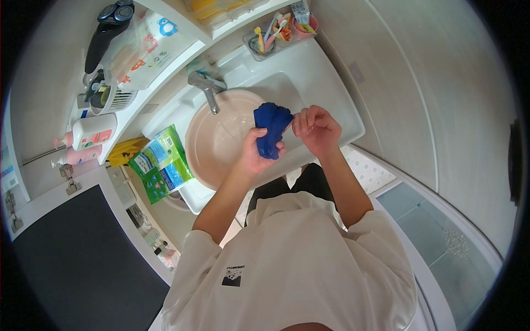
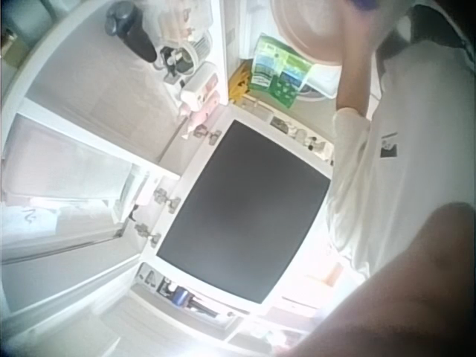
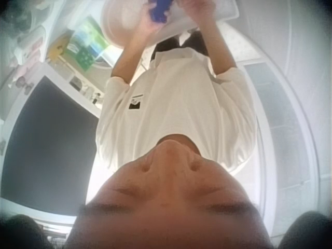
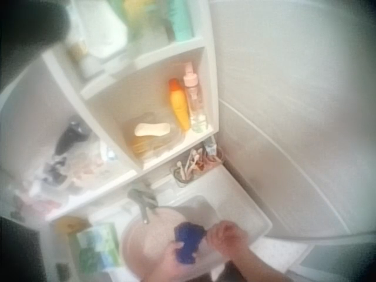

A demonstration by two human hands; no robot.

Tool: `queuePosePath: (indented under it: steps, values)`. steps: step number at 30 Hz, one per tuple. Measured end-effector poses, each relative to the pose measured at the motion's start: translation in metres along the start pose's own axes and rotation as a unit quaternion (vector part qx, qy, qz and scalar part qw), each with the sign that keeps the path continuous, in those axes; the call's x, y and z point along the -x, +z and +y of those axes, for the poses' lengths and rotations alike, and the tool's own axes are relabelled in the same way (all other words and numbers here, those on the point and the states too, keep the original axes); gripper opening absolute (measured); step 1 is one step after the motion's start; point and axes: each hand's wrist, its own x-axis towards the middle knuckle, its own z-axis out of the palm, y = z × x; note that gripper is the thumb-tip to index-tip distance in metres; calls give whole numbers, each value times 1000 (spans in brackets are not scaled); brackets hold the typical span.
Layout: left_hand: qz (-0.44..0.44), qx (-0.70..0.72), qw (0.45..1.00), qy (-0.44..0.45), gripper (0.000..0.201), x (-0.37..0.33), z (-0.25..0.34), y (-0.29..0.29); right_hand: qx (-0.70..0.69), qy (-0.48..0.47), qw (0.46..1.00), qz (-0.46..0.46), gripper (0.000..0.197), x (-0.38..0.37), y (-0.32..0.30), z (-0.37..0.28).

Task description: The person washes a cloth in a sink, fills a basin with water, and then carries the cloth and basin to a living area where they kneel on the floor to wipe the surface under a couch.

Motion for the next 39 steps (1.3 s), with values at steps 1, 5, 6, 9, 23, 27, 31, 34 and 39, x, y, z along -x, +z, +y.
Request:
queuePosePath:
  steps: [1,5,6,9,23,27,31,34,39]
  values:
    - [0,0,1000,-1,61,-1,-1,2,15,-3,1000,-8,13,1,-2,0]
    - [-18,11,1000,1,66,-3,1,8,24,25,999,1,14,9,-9,-4]
    - [-45,15,999,1,67,-4,3,10,33,39,999,17,17,11,-14,-6]
    - [-59,11,998,15,72,-1,7,17,34,51,997,48,21,19,-33,-9]
    - [-120,40,992,-17,75,9,22,19,518,-34,844,136,25,29,-39,-14]
    - [-107,49,993,-19,70,11,21,3,462,2,884,64,33,12,-6,-12]
    - [-98,28,995,-19,69,11,22,0,509,52,859,-10,22,-1,-5,-4]
    - [-77,23,997,-22,68,14,24,1,543,99,833,-14,14,-8,-5,-4]
    - [-111,-25,993,6,70,20,37,20,426,96,890,127,11,-11,-59,13]
